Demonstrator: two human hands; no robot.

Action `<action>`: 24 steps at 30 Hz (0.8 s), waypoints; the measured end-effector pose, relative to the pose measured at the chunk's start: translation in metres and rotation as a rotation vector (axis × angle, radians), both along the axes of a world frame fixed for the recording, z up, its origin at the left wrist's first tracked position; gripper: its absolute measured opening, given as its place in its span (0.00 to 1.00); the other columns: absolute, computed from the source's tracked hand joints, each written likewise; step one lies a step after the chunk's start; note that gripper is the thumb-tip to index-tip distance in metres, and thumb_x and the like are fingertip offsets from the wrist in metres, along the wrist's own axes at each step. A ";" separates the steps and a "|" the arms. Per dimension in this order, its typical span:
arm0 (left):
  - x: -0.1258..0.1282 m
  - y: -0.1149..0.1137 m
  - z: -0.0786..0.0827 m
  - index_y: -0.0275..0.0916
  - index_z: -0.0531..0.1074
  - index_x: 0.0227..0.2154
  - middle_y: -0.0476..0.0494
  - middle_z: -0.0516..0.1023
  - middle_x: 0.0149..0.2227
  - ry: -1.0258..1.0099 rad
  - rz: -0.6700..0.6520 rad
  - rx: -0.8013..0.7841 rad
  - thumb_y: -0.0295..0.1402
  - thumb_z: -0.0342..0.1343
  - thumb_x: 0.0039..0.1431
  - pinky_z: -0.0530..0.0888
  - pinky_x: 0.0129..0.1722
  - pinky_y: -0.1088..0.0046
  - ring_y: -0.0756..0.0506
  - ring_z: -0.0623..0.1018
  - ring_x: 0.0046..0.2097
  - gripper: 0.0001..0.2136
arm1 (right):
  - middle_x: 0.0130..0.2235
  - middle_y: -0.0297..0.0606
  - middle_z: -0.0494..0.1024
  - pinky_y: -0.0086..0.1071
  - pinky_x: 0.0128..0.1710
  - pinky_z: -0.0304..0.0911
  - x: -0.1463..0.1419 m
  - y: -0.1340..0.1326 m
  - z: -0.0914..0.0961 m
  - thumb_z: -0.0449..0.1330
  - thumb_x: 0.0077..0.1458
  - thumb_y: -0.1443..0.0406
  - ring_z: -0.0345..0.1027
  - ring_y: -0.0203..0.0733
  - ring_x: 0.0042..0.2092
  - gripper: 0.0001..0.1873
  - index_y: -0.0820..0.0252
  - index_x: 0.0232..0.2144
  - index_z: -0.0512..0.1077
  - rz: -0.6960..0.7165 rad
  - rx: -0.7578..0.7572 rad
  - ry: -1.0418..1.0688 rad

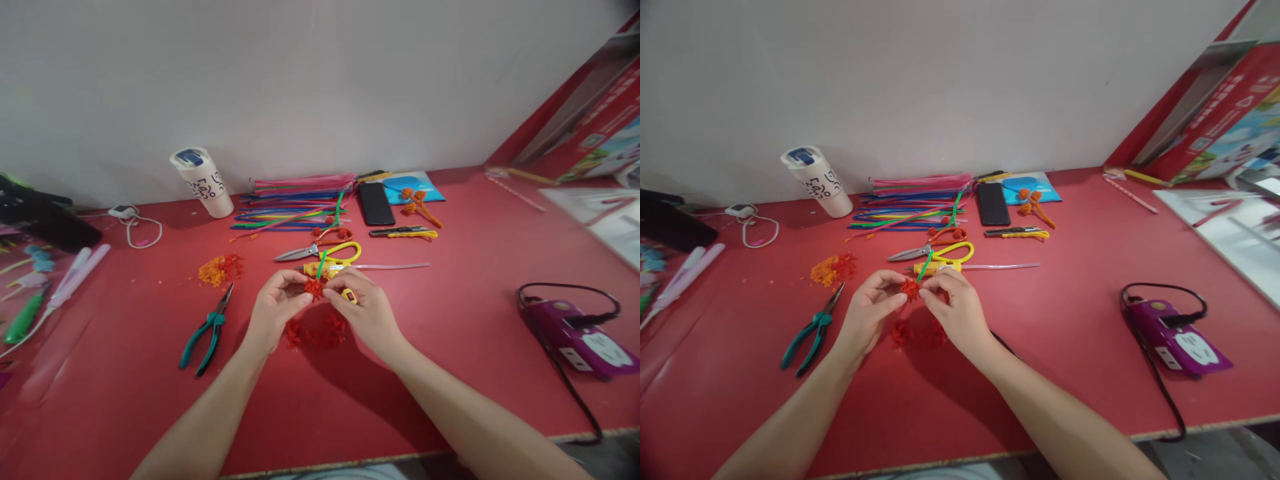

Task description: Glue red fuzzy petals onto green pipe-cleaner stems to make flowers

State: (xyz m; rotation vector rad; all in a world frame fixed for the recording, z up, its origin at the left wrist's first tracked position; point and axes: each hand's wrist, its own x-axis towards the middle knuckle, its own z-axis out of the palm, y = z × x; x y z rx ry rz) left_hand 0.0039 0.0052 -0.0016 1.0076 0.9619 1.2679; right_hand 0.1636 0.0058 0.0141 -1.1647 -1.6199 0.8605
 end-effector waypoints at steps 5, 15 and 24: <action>0.001 0.001 0.000 0.39 0.70 0.33 0.48 0.74 0.35 -0.012 0.030 0.036 0.26 0.64 0.42 0.70 0.40 0.73 0.50 0.73 0.37 0.13 | 0.27 0.32 0.69 0.31 0.35 0.60 0.000 0.002 -0.001 0.58 0.49 0.68 0.64 0.37 0.31 0.04 0.58 0.24 0.70 -0.009 -0.035 0.043; -0.001 0.000 0.000 0.40 0.70 0.35 0.48 0.74 0.35 0.050 0.025 0.046 0.27 0.64 0.43 0.71 0.39 0.74 0.50 0.74 0.37 0.14 | 0.29 0.33 0.72 0.31 0.36 0.60 0.000 0.003 -0.004 0.58 0.50 0.67 0.65 0.38 0.33 0.03 0.58 0.25 0.71 0.039 -0.063 0.069; -0.001 -0.001 0.001 0.39 0.72 0.34 0.47 0.74 0.35 0.056 0.026 0.013 0.29 0.65 0.42 0.70 0.38 0.74 0.50 0.73 0.37 0.14 | 0.28 0.33 0.70 0.31 0.37 0.60 0.000 0.003 -0.001 0.57 0.51 0.67 0.65 0.37 0.32 0.05 0.58 0.24 0.70 0.054 -0.054 0.053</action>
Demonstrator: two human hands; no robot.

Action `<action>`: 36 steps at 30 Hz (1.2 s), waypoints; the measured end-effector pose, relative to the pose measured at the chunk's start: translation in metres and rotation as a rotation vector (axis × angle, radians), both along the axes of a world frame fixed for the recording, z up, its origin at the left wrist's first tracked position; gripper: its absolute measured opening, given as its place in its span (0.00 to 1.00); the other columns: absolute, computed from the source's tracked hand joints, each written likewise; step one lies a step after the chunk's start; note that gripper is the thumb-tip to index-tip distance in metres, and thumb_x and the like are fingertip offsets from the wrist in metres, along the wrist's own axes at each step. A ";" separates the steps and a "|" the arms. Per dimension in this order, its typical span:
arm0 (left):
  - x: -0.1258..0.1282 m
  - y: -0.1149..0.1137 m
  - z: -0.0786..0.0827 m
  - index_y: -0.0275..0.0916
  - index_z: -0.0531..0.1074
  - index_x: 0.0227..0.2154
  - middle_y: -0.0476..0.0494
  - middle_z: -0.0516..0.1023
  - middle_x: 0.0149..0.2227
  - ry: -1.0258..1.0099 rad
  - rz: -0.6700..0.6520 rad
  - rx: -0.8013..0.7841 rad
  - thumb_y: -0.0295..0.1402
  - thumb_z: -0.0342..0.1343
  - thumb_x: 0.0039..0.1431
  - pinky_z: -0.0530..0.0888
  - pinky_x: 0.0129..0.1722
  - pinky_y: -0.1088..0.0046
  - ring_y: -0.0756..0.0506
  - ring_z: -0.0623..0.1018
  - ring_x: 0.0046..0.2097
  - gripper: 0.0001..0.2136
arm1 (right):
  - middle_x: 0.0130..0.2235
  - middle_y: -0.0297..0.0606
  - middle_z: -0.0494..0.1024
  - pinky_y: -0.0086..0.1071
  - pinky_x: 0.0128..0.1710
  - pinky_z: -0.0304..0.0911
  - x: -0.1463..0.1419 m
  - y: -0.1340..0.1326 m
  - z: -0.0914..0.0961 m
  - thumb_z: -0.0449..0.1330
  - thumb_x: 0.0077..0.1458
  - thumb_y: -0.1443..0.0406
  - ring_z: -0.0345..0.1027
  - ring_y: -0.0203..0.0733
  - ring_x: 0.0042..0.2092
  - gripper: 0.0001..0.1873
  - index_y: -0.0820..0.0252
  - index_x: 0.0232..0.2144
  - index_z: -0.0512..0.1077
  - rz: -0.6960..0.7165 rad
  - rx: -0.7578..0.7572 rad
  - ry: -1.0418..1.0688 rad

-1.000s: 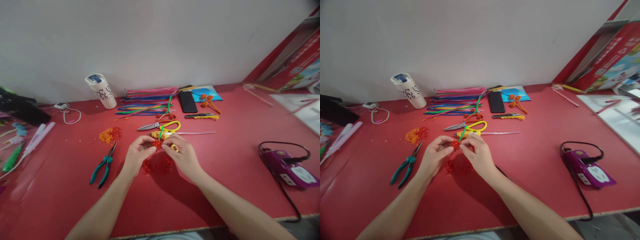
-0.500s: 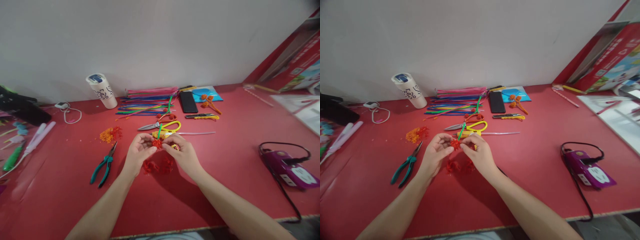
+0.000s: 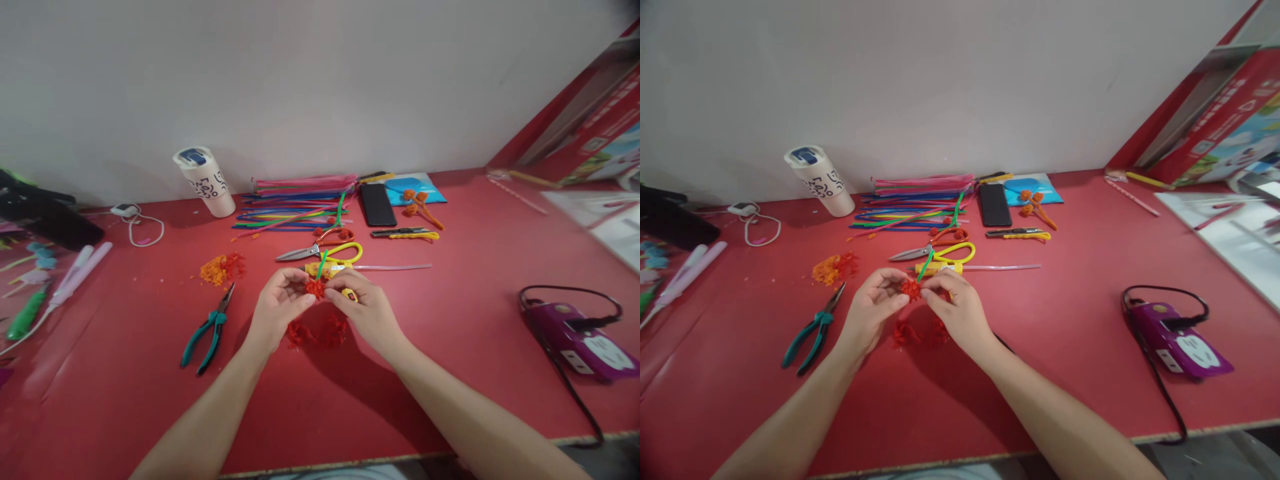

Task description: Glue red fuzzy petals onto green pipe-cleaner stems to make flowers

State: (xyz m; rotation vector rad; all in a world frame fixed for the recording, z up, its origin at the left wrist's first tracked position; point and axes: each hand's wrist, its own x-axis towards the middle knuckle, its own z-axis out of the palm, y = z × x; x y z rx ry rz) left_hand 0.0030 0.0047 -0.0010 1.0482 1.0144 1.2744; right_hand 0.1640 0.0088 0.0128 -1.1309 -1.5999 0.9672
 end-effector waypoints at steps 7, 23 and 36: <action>0.002 0.001 0.004 0.39 0.73 0.32 0.48 0.74 0.34 -0.100 0.027 -0.067 0.28 0.64 0.42 0.69 0.38 0.76 0.51 0.72 0.35 0.11 | 0.28 0.34 0.73 0.33 0.39 0.62 0.002 0.001 0.000 0.57 0.52 0.65 0.66 0.38 0.33 0.06 0.57 0.24 0.71 -0.005 0.008 0.020; 0.002 0.001 0.005 0.38 0.74 0.32 0.48 0.74 0.33 -0.066 0.011 -0.086 0.30 0.64 0.41 0.69 0.39 0.74 0.50 0.72 0.35 0.11 | 0.28 0.34 0.73 0.31 0.37 0.61 0.000 0.000 -0.003 0.57 0.50 0.66 0.66 0.38 0.34 0.05 0.58 0.25 0.71 -0.029 0.005 -0.013; 0.000 0.002 -0.002 0.39 0.73 0.33 0.48 0.74 0.33 -0.024 -0.005 -0.060 0.30 0.64 0.44 0.70 0.36 0.75 0.51 0.72 0.34 0.11 | 0.29 0.32 0.71 0.31 0.37 0.60 0.000 0.001 -0.004 0.57 0.51 0.67 0.65 0.38 0.33 0.05 0.57 0.25 0.70 -0.010 0.014 -0.008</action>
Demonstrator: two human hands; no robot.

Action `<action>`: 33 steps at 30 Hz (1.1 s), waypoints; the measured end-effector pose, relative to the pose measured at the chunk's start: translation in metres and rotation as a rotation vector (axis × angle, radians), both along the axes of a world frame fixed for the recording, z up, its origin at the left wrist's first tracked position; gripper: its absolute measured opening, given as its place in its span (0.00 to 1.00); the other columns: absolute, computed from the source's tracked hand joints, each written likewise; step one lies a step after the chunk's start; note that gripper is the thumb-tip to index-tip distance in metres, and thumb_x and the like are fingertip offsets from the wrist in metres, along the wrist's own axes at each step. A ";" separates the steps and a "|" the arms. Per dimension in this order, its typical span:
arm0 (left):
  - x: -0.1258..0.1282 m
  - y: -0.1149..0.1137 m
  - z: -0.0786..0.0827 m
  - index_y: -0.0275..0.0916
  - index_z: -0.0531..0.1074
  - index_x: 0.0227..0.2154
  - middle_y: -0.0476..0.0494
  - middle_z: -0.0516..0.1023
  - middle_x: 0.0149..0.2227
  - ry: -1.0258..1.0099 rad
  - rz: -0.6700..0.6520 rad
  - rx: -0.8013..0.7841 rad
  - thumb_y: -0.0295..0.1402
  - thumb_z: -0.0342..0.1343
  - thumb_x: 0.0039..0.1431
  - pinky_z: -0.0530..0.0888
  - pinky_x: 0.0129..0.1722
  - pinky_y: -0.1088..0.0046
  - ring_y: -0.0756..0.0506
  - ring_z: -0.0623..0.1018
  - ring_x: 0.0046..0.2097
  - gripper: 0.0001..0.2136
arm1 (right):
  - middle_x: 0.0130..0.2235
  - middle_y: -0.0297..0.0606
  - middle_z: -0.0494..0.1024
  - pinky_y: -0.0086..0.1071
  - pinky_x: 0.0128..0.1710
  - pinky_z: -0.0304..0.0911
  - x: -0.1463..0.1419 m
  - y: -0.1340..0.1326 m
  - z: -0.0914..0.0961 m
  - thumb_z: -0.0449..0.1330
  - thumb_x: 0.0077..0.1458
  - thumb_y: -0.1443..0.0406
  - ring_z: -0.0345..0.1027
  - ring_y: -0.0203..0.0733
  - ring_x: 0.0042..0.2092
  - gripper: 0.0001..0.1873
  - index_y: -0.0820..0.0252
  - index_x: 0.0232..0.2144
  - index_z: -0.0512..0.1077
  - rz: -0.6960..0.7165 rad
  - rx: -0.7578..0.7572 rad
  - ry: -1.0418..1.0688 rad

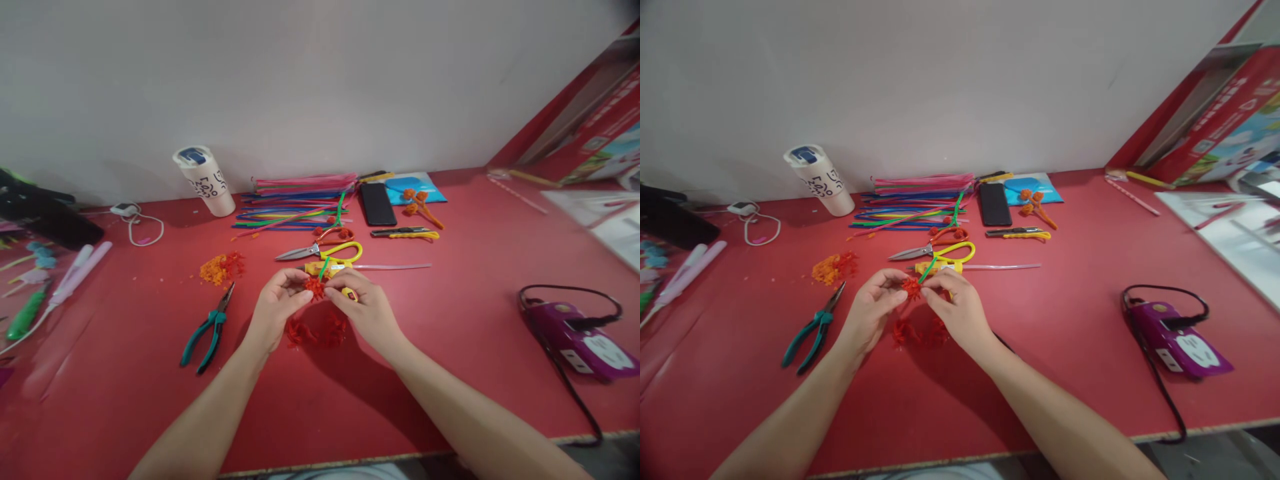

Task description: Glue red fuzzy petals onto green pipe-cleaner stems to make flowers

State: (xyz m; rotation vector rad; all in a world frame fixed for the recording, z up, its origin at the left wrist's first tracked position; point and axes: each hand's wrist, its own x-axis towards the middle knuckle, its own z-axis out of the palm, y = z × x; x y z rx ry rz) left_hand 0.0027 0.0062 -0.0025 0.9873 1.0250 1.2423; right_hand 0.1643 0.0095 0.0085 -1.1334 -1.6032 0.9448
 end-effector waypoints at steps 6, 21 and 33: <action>0.004 -0.002 0.006 0.38 0.73 0.33 0.48 0.75 0.34 -0.073 -0.003 -0.053 0.34 0.63 0.47 0.73 0.34 0.72 0.51 0.75 0.31 0.10 | 0.28 0.33 0.72 0.32 0.36 0.59 -0.001 0.001 0.000 0.57 0.50 0.67 0.65 0.38 0.33 0.04 0.58 0.24 0.70 -0.013 -0.049 0.013; 0.001 -0.001 0.005 0.40 0.73 0.35 0.46 0.74 0.38 -0.060 0.031 0.027 0.30 0.62 0.46 0.70 0.42 0.74 0.49 0.73 0.41 0.11 | 0.27 0.32 0.71 0.32 0.35 0.60 -0.006 -0.004 0.000 0.58 0.48 0.66 0.64 0.38 0.32 0.04 0.57 0.23 0.68 -0.007 -0.068 -0.002; 0.002 -0.003 0.007 0.41 0.72 0.37 0.47 0.73 0.38 -0.061 0.001 0.032 0.28 0.63 0.45 0.69 0.42 0.74 0.50 0.72 0.40 0.14 | 0.27 0.32 0.69 0.31 0.35 0.60 -0.008 -0.005 -0.002 0.58 0.48 0.66 0.64 0.38 0.31 0.05 0.57 0.22 0.67 -0.005 -0.048 0.007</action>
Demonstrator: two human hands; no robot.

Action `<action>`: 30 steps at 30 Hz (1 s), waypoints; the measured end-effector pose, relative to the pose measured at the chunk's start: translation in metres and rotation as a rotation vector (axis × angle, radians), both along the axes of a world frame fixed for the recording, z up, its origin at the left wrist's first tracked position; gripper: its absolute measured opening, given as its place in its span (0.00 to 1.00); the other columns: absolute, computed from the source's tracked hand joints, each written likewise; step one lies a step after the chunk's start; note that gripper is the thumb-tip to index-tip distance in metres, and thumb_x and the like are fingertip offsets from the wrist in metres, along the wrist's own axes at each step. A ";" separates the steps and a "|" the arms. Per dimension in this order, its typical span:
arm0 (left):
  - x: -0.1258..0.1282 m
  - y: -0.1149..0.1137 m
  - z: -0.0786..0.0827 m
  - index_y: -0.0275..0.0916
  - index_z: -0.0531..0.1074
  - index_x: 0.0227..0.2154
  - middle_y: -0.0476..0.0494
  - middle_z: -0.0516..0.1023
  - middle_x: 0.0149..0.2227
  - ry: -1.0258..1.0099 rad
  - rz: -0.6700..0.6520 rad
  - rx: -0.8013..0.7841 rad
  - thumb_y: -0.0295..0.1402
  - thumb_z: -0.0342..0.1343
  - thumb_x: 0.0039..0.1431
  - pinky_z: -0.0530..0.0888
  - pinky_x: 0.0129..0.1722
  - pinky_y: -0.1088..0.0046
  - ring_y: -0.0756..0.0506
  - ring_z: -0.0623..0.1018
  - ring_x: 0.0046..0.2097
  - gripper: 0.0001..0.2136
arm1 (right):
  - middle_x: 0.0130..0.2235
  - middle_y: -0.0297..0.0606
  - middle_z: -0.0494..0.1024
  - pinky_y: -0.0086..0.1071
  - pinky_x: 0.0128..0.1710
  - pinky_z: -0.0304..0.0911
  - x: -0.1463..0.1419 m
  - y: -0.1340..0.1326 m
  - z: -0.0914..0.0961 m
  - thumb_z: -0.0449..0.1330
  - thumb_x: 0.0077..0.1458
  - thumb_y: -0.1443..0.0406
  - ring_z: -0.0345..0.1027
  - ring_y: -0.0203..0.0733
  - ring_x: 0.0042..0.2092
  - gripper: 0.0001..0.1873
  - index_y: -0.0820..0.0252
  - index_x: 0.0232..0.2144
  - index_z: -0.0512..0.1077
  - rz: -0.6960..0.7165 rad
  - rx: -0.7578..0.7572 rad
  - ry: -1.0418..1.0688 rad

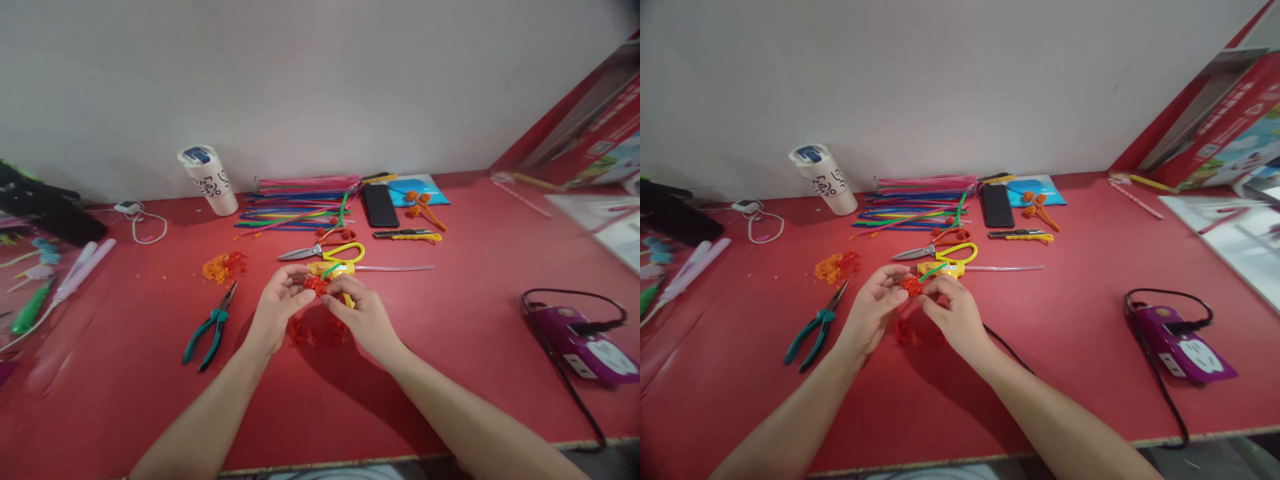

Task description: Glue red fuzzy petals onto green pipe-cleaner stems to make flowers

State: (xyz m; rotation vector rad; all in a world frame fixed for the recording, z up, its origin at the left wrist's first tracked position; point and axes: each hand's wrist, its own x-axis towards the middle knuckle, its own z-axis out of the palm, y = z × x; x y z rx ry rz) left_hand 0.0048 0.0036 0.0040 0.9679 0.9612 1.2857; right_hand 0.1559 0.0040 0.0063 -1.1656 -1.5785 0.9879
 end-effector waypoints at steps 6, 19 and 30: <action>0.001 0.000 0.003 0.40 0.72 0.36 0.46 0.73 0.38 -0.017 0.037 0.007 0.28 0.63 0.43 0.70 0.43 0.73 0.48 0.73 0.41 0.14 | 0.27 0.34 0.72 0.32 0.35 0.61 0.005 0.002 0.008 0.57 0.50 0.65 0.66 0.39 0.32 0.06 0.57 0.22 0.68 0.010 0.083 -0.056; -0.008 0.005 0.006 0.37 0.74 0.32 0.46 0.76 0.31 -0.341 -0.016 -0.204 0.30 0.58 0.47 0.71 0.40 0.73 0.51 0.75 0.34 0.08 | 0.26 0.40 0.72 0.31 0.23 0.43 0.034 0.037 -0.026 0.62 0.45 0.60 0.64 0.40 0.25 0.11 0.57 0.20 0.64 -0.223 -0.115 -0.727; -0.018 0.012 0.007 0.35 0.73 0.31 0.45 0.78 0.29 -0.455 0.001 -0.287 0.30 0.56 0.51 0.73 0.28 0.78 0.50 0.77 0.28 0.05 | 0.24 0.32 0.69 0.28 0.23 0.53 0.040 0.044 -0.014 0.56 0.45 0.53 0.62 0.36 0.23 0.14 0.57 0.26 0.62 -0.250 -0.283 -0.195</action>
